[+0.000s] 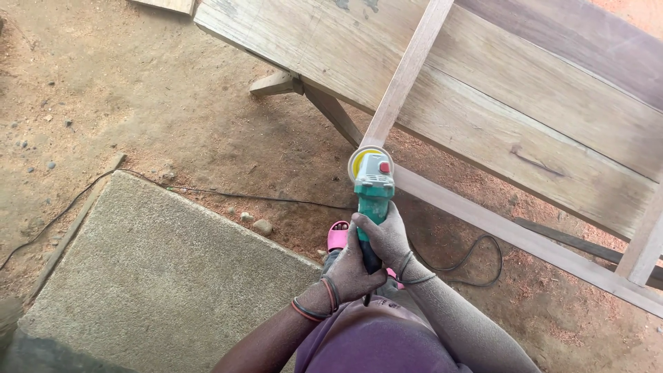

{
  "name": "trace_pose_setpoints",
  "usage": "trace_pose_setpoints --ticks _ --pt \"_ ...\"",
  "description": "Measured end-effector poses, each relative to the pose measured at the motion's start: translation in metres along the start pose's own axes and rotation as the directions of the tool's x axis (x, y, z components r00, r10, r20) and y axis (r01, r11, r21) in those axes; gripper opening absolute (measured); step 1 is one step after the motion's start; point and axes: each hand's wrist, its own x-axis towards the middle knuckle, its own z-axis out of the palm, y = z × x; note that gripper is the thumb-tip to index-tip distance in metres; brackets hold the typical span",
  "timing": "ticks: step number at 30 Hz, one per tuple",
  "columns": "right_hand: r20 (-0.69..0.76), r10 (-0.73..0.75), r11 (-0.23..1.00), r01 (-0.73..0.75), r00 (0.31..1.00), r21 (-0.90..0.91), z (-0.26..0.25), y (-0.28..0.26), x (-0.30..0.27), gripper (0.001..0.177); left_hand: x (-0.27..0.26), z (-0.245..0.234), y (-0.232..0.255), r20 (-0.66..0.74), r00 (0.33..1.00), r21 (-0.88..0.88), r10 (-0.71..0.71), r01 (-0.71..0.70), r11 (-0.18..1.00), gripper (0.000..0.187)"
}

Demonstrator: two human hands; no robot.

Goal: Sand the surface and edges of a wooden frame using a power grinder.

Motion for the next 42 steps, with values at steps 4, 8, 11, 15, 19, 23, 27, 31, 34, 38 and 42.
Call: trace_pose_setpoints --ticks 4,8,11,15,19,23,27,31,34,38,42 --pt "0.0 -0.002 0.999 0.002 1.0 -0.055 0.005 0.002 0.006 0.063 0.002 -0.002 -0.006 -0.07 0.993 0.022 0.092 -0.091 0.996 0.127" --pt "-0.006 -0.002 0.997 0.001 1.0 -0.082 0.001 0.006 0.005 0.065 0.004 0.003 -0.007 -0.046 0.996 0.026 0.074 -0.073 0.997 0.127" --pt "-0.005 0.022 0.999 -0.022 1.0 -0.045 -0.007 0.005 0.002 0.065 0.01 0.012 -0.012 -0.005 0.998 0.016 0.063 -0.063 0.998 0.131" --pt "-0.042 0.04 0.997 -0.043 0.998 -0.063 -0.016 0.015 0.002 0.065 0.018 0.024 -0.023 0.015 0.987 -0.027 0.161 -0.161 0.987 0.135" --pt "-0.059 0.042 0.996 -0.047 0.997 -0.079 -0.027 0.014 -0.006 0.064 0.018 0.031 -0.015 0.05 0.992 0.029 0.116 -0.117 0.993 0.136" --pt "-0.07 0.049 0.998 -0.051 0.996 -0.033 -0.038 0.022 -0.012 0.062 0.017 0.04 -0.004 0.086 0.993 0.061 0.084 -0.09 0.994 0.133" --pt "-0.11 0.037 0.999 -0.038 0.993 -0.004 -0.051 0.031 -0.018 0.061 0.016 0.05 0.013 0.126 0.992 0.084 0.019 -0.03 0.996 0.137" --pt "-0.123 0.025 0.999 -0.021 0.992 0.04 -0.067 0.046 -0.025 0.059 0.016 0.07 0.011 0.133 0.991 0.117 -0.006 -0.01 0.993 0.134" --pt "-0.129 0.046 0.998 -0.041 0.991 0.039 -0.073 0.045 -0.027 0.06 0.019 0.08 0.0 0.106 0.988 0.049 0.116 -0.122 0.991 0.131" --pt "-0.112 0.0 1.0 -0.001 0.994 -0.011 -0.06 0.034 -0.02 0.059 0.019 0.067 -0.005 0.061 0.984 0.016 0.169 -0.17 0.985 0.133" --pt "-0.045 -0.007 1.0 0.009 0.999 0.028 -0.033 0.018 -0.01 0.063 0.002 0.029 0.024 0.019 0.999 0.113 -0.046 0.044 0.993 0.126"
